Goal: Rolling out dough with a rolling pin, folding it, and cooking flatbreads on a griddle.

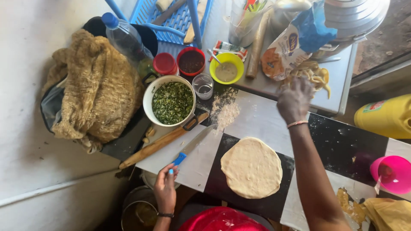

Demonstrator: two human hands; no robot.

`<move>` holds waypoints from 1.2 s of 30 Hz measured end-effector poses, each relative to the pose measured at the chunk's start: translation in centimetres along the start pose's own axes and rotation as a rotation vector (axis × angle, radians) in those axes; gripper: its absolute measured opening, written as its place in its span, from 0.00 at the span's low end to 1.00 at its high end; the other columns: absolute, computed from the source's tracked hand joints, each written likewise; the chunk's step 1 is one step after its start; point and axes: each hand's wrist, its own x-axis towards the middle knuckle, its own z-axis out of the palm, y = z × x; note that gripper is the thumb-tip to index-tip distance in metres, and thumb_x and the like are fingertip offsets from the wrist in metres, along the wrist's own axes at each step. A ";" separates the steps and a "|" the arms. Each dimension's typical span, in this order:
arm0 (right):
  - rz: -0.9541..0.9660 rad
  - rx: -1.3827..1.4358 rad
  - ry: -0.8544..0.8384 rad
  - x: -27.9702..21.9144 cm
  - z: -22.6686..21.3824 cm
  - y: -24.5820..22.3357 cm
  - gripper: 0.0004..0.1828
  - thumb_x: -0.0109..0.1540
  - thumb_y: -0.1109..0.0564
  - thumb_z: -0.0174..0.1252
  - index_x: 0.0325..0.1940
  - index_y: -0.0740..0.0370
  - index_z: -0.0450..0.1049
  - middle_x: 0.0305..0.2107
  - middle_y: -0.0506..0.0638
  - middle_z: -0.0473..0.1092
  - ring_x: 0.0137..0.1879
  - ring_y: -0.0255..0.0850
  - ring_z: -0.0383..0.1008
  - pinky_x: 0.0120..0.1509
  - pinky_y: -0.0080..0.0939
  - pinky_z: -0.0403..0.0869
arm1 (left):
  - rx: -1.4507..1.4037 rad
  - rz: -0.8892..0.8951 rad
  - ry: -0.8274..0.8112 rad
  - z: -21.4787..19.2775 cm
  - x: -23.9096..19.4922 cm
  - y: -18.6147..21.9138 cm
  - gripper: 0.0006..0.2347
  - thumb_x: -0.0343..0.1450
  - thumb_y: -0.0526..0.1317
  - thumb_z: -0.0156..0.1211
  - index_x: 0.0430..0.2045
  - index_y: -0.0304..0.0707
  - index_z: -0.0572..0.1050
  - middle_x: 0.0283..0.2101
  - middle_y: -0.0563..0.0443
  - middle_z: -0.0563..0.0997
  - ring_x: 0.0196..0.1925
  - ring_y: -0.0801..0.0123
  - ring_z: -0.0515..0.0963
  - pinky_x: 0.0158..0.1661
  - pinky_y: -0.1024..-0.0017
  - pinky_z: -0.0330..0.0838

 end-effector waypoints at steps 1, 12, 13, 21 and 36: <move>0.002 0.003 0.003 -0.9 0.4 -3.0 0.22 0.78 0.53 0.55 0.70 0.68 0.84 0.66 0.62 0.77 0.74 0.66 0.67 0.80 0.71 0.62 | 0.002 0.005 0.001 0.2 0.1 -0.2 0.15 0.84 0.39 0.57 0.61 0.32 0.84 0.57 0.39 0.92 0.56 0.58 0.93 0.62 0.62 0.87; -0.214 0.495 -0.312 -14.0 -4.2 -19.9 0.53 0.78 0.21 0.26 0.96 0.59 0.48 0.92 0.56 0.46 0.97 0.52 0.45 0.96 0.56 0.49 | 0.287 0.098 -0.337 2.4 -1.2 -1.6 0.13 0.81 0.46 0.62 0.55 0.43 0.87 0.53 0.51 0.96 0.55 0.67 0.95 0.57 0.67 0.84; -0.208 0.489 -0.316 -16.5 -6.4 -19.1 0.53 0.78 0.21 0.26 0.96 0.59 0.48 0.92 0.56 0.46 0.97 0.52 0.45 0.96 0.56 0.49 | 0.288 0.094 -0.346 3.5 -0.7 -2.7 0.13 0.81 0.46 0.62 0.55 0.43 0.87 0.53 0.51 0.96 0.55 0.67 0.95 0.57 0.67 0.84; 0.157 0.110 -0.332 -30.2 -8.5 -10.4 0.56 0.76 0.20 0.39 0.91 0.69 0.58 0.90 0.67 0.53 0.95 0.61 0.49 0.97 0.62 0.45 | 0.398 0.278 -0.497 13.2 -0.7 -6.6 0.19 0.79 0.30 0.59 0.68 0.36 0.77 0.60 0.32 0.85 0.57 0.39 0.91 0.54 0.53 0.91; 0.100 0.305 -0.371 -29.8 -8.1 -14.7 0.51 0.78 0.24 0.44 0.92 0.65 0.59 0.87 0.67 0.57 0.92 0.61 0.55 0.95 0.67 0.51 | 0.651 0.787 -0.376 8.6 2.8 -4.5 0.17 0.80 0.30 0.55 0.63 0.43 0.82 0.58 0.46 0.83 0.63 0.51 0.86 0.64 0.56 0.81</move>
